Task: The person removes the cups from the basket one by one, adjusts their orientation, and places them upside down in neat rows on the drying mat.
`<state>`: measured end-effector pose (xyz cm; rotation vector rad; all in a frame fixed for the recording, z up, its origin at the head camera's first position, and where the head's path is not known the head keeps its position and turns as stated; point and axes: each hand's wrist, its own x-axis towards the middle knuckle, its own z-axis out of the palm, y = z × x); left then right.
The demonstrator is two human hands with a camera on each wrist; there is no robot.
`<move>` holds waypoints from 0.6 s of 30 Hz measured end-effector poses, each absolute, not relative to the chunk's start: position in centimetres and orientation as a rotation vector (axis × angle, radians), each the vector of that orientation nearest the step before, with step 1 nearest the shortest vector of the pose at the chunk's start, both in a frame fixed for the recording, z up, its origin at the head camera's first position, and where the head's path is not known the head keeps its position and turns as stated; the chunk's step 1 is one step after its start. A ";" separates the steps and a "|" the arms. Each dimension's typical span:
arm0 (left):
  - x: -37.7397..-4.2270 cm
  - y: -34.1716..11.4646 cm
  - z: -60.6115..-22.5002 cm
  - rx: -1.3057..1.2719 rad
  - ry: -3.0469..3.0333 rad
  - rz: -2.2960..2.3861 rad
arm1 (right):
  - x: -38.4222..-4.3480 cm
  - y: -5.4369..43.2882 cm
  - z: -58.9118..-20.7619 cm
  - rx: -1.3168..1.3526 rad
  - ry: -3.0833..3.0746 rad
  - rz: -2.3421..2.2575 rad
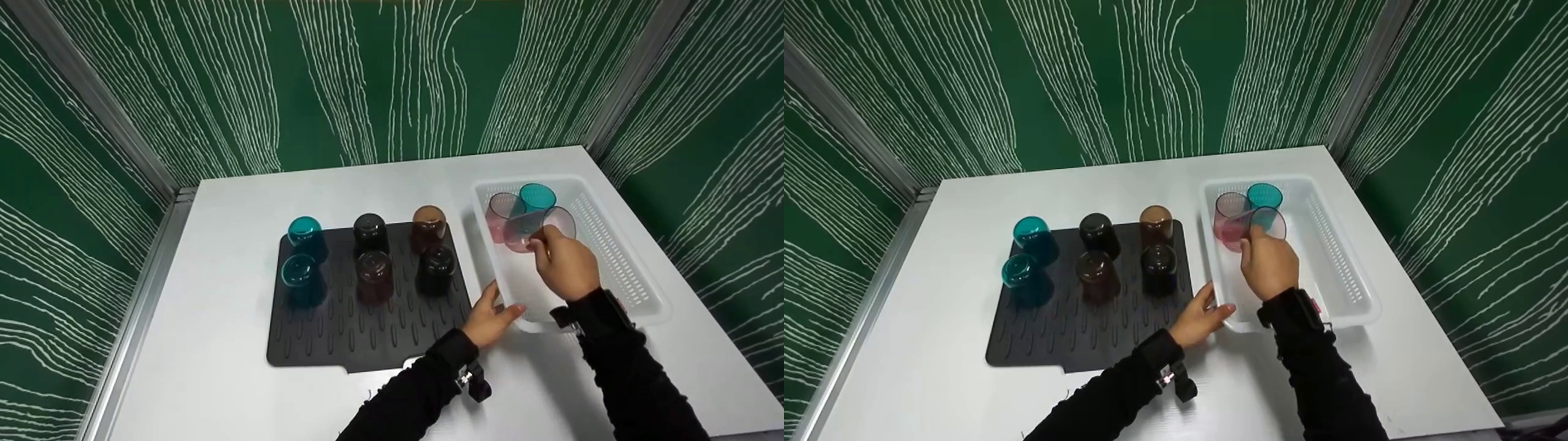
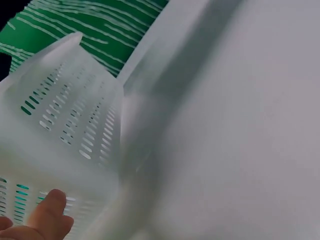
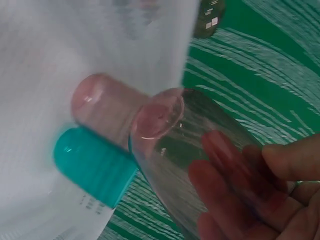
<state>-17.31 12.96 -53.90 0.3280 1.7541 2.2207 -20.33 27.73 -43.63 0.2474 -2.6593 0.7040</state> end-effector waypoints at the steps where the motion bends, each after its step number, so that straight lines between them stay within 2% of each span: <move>1: -17.2 13.0 -53.8 0.311 1.748 2.221 | -19.9 27.4 -43.7 0.258 -2.627 0.720; 10: -16.6 12.2 -52.6 0.101 1.799 2.261 | -16.2 25.7 -45.3 0.335 -2.418 0.869; 18: -18.0 8.9 -50.7 -0.055 1.525 2.506 | -15.2 24.4 -46.8 0.622 -2.306 1.041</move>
